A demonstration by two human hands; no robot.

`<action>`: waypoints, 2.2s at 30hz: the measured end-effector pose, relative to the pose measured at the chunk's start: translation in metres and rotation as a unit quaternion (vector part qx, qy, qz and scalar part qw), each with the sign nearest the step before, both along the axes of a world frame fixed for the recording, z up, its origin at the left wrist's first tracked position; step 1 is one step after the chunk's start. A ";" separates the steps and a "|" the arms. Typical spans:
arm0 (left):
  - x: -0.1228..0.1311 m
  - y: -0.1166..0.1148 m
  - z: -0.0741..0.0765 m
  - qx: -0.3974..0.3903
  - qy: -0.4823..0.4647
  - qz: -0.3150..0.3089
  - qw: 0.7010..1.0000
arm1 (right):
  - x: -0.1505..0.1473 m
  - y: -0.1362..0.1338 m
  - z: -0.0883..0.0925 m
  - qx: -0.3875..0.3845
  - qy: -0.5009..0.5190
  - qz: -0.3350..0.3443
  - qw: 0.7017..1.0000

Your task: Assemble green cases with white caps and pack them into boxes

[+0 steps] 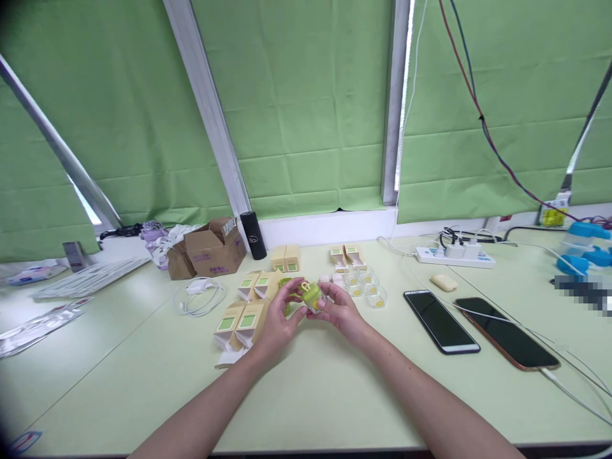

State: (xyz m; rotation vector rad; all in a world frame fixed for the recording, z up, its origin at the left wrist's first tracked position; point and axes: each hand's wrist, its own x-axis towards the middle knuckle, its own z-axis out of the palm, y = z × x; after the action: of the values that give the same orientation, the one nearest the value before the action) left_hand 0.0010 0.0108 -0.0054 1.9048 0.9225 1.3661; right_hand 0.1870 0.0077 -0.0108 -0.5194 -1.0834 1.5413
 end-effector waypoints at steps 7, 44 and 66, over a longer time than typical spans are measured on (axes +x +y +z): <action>0.004 -0.003 0.002 -0.015 -0.005 0.010 1.000 | -0.001 -0.001 0.001 0.000 -0.019 -0.029 0.999; 0.005 -0.005 -0.001 0.011 -0.010 0.044 0.999 | -0.001 0.005 -0.007 0.006 0.058 0.004 0.998; 0.003 -0.004 0.003 0.013 -0.015 0.087 0.996 | 0.001 0.006 -0.004 -0.023 0.078 -0.056 0.995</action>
State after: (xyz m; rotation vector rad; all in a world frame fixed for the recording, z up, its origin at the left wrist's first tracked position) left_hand 0.0044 0.0070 -0.0024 1.8539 1.0833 1.5093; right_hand 0.1879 0.0135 -0.0144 -0.4743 -0.8866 1.4857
